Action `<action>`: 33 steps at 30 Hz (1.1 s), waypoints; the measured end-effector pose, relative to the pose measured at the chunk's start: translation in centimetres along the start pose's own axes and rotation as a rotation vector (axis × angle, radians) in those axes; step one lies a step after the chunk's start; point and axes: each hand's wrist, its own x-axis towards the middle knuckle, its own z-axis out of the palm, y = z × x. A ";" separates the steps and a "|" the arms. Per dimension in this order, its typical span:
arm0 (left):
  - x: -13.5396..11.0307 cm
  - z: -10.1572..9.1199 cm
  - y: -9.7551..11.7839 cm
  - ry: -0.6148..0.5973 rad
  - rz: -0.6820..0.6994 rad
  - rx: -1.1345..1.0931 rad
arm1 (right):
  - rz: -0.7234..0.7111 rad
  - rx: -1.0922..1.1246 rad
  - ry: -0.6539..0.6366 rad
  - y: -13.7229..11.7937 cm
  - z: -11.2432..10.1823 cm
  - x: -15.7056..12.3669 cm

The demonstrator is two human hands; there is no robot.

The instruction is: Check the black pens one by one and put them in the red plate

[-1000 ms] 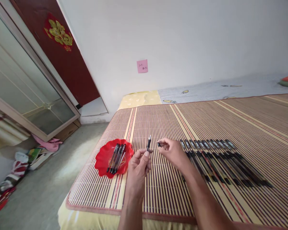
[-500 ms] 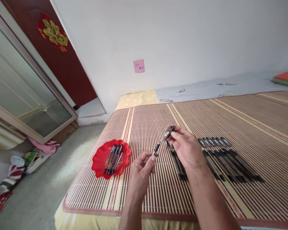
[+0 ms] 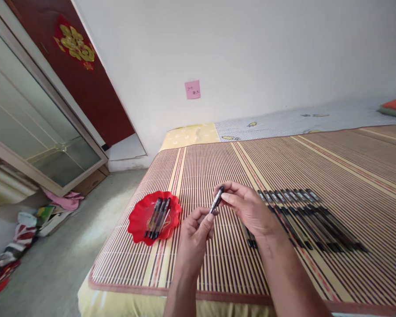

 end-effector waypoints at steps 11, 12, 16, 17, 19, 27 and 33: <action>-0.3 0.3 -0.1 0.026 -0.035 -0.079 | -0.013 -0.028 -0.037 0.3 0.5 -0.2; -0.2 0.4 -0.1 0.018 -0.042 -0.076 | -0.012 -0.031 -0.029 0.3 0.5 -0.2; -0.1 0.3 -0.6 0.024 -0.043 0.016 | 0.010 -0.060 0.033 0.4 0.5 0.1; -0.1 0.2 -0.7 0.035 -0.036 0.056 | 0.016 -0.071 0.058 0.5 0.4 0.1; 0.0 -0.1 -0.9 0.049 -0.009 0.162 | 0.033 -0.087 0.105 0.6 0.2 0.3; 0.9 -5.3 -0.3 0.326 0.139 0.621 | 0.006 -0.272 0.221 1.1 -1.1 0.6; 1.3 -12.3 0.7 0.672 0.030 1.267 | 0.057 -0.425 0.196 1.2 -1.0 0.4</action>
